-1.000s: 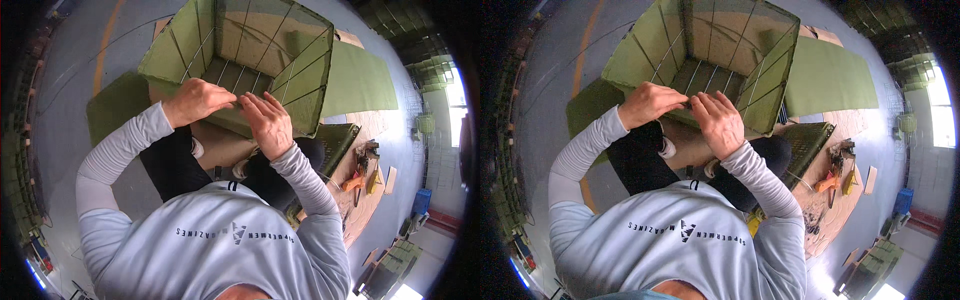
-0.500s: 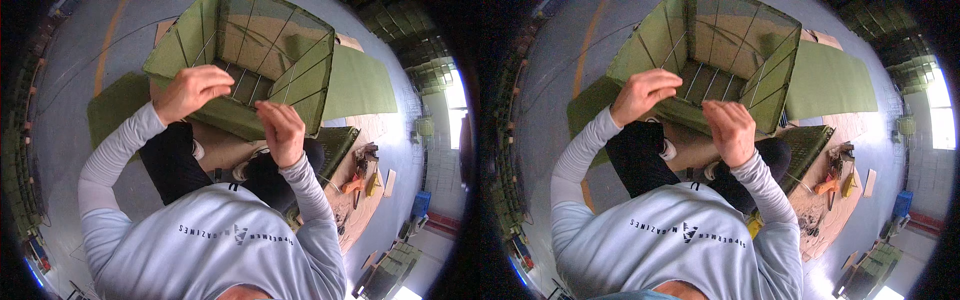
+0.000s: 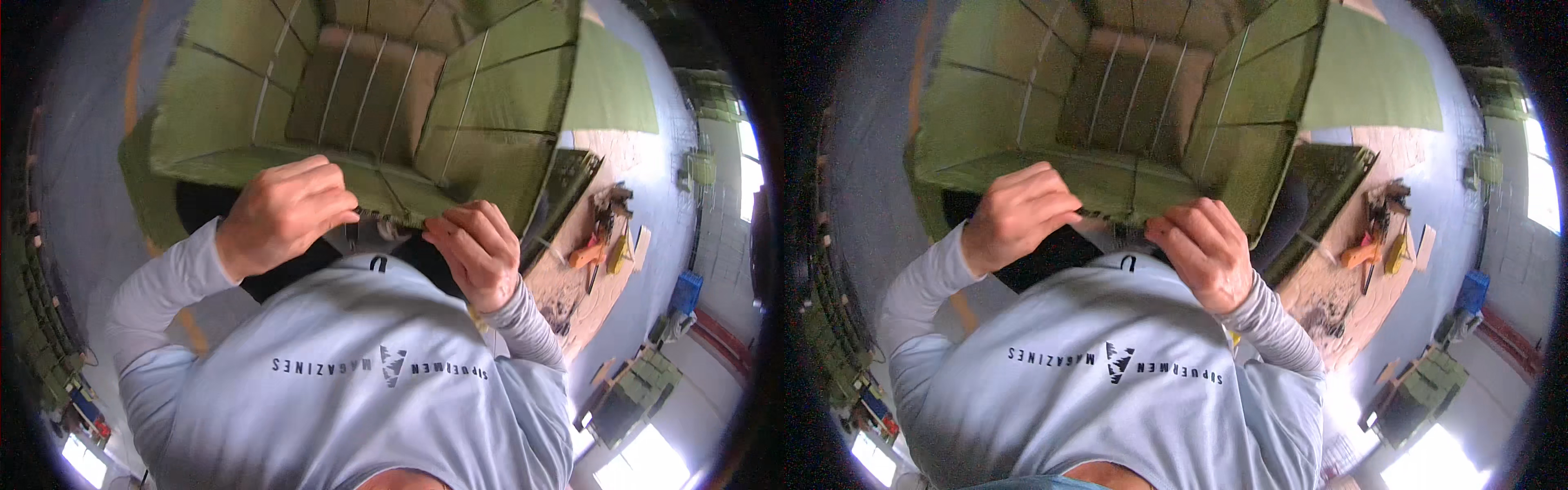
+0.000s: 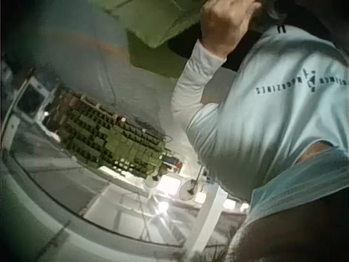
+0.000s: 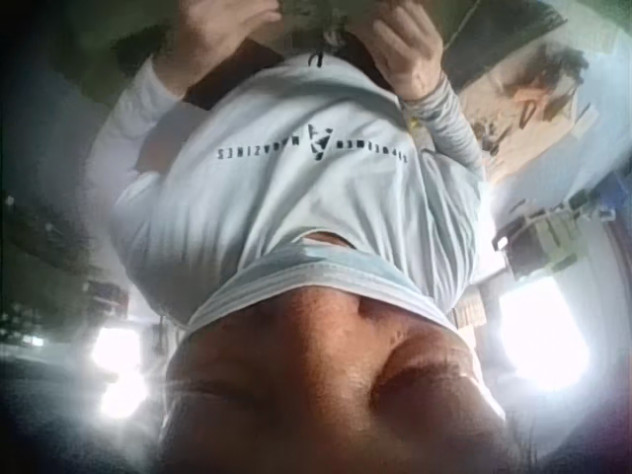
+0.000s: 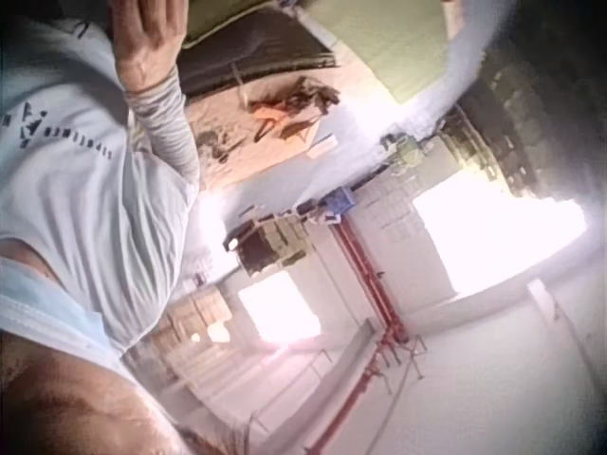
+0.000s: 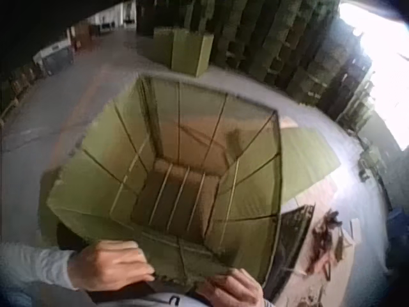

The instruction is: Sewing and securing green mesh fabric onto a rectangular wire frame to assemble a basket.

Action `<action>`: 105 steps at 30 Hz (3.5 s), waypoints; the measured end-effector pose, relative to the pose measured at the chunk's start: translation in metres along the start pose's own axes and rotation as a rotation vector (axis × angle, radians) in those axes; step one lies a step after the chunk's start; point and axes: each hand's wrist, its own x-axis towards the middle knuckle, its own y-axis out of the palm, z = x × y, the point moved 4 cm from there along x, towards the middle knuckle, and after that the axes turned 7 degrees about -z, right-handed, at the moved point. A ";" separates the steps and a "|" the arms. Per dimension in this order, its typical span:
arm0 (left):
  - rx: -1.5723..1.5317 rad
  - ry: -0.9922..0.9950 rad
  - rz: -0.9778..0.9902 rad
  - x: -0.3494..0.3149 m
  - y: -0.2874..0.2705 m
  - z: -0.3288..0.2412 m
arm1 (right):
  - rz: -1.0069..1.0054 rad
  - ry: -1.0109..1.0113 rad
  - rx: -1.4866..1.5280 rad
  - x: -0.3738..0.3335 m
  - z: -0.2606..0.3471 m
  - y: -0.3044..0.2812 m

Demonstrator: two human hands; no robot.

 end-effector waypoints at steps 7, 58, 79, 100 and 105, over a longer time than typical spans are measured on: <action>-0.082 -0.137 0.026 -0.039 0.009 -0.026 | 0.026 0.081 0.201 -0.043 0.027 0.010; 0.525 0.026 -0.015 -0.011 -0.044 0.032 | -0.008 0.123 -0.411 0.020 -0.035 -0.006; 0.198 -0.016 -0.160 0.028 -0.029 0.030 | -0.034 -0.130 -0.163 0.063 -0.044 -0.011; 0.297 -0.041 -0.173 0.009 -0.043 0.025 | 0.302 -0.106 -0.073 0.110 -0.004 0.071; 0.201 -0.198 -0.112 0.025 -0.042 0.033 | 0.875 0.100 -0.094 0.127 -0.018 0.078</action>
